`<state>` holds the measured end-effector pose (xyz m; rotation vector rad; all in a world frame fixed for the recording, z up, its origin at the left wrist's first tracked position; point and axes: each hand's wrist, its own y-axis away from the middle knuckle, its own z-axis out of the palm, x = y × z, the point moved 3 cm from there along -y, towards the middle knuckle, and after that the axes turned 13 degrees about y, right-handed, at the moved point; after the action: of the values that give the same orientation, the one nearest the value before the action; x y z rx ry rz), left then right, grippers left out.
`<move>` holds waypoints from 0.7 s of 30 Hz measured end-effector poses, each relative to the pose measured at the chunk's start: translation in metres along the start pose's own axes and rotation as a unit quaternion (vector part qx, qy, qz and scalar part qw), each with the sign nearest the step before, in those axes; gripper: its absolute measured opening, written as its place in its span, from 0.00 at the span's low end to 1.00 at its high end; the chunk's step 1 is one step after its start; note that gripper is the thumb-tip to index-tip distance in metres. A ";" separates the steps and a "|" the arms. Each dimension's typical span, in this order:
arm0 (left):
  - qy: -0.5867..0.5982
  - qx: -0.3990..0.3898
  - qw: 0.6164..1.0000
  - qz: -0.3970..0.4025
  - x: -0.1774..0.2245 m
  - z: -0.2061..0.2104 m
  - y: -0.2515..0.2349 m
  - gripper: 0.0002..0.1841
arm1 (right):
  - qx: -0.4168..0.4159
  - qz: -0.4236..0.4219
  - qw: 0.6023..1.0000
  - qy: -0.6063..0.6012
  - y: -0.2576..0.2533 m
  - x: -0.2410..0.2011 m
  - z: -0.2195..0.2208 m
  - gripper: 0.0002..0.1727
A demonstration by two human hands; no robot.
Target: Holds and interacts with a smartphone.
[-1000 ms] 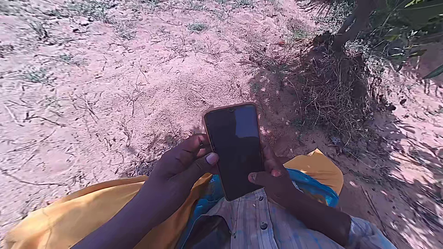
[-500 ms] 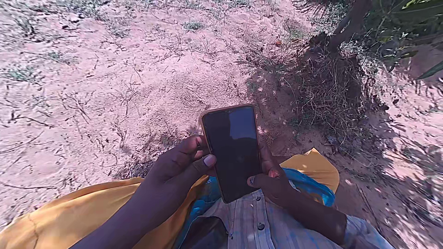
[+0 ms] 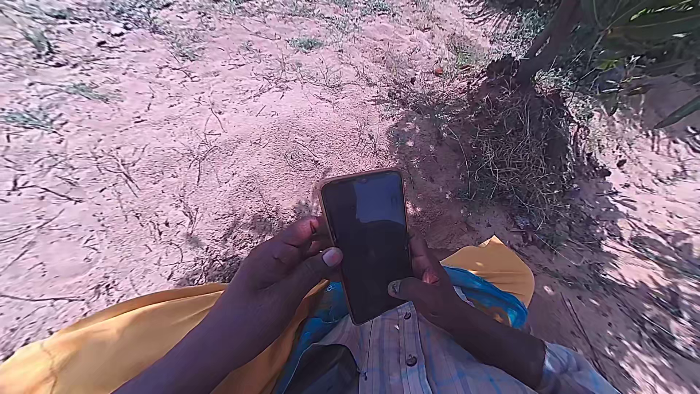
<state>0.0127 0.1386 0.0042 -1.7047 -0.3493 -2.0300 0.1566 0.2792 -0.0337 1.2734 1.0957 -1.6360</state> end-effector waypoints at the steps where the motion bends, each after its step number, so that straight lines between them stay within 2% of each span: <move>1: 0.001 0.000 1.000 0.001 0.000 0.000 0.000 0.08 | 0.000 -0.001 1.000 -0.001 0.000 0.000 0.000 0.39; 10: -0.001 -0.001 1.000 0.004 0.001 0.000 0.000 0.09 | -0.002 -0.008 1.000 0.008 0.001 0.001 0.000 0.41; 13: -0.002 0.000 1.000 0.010 0.000 0.000 0.001 0.09 | 0.001 -0.017 1.000 -0.009 0.000 0.001 0.000 0.38; 15: 0.003 -0.003 1.000 0.020 0.001 0.001 0.000 0.09 | 0.014 -0.011 0.999 -0.043 0.001 0.005 -0.001 0.35; 18: 0.010 -0.013 0.999 0.043 0.003 0.002 -0.002 0.08 | 0.043 0.066 0.981 -0.175 0.001 0.012 0.000 0.36; 19: 0.016 -0.020 0.998 0.055 0.004 0.001 -0.002 0.08 | 0.026 0.085 0.971 -0.221 0.000 0.017 0.000 0.34; 21: 0.029 -0.036 0.996 0.079 0.005 0.001 -0.003 0.09 | -0.069 0.101 0.952 -0.281 -0.001 0.030 -0.001 0.37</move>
<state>0.0112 0.1405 0.0096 -1.6547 -0.1201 -1.9929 0.1503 0.2779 -0.0628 0.7273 0.6862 -1.5932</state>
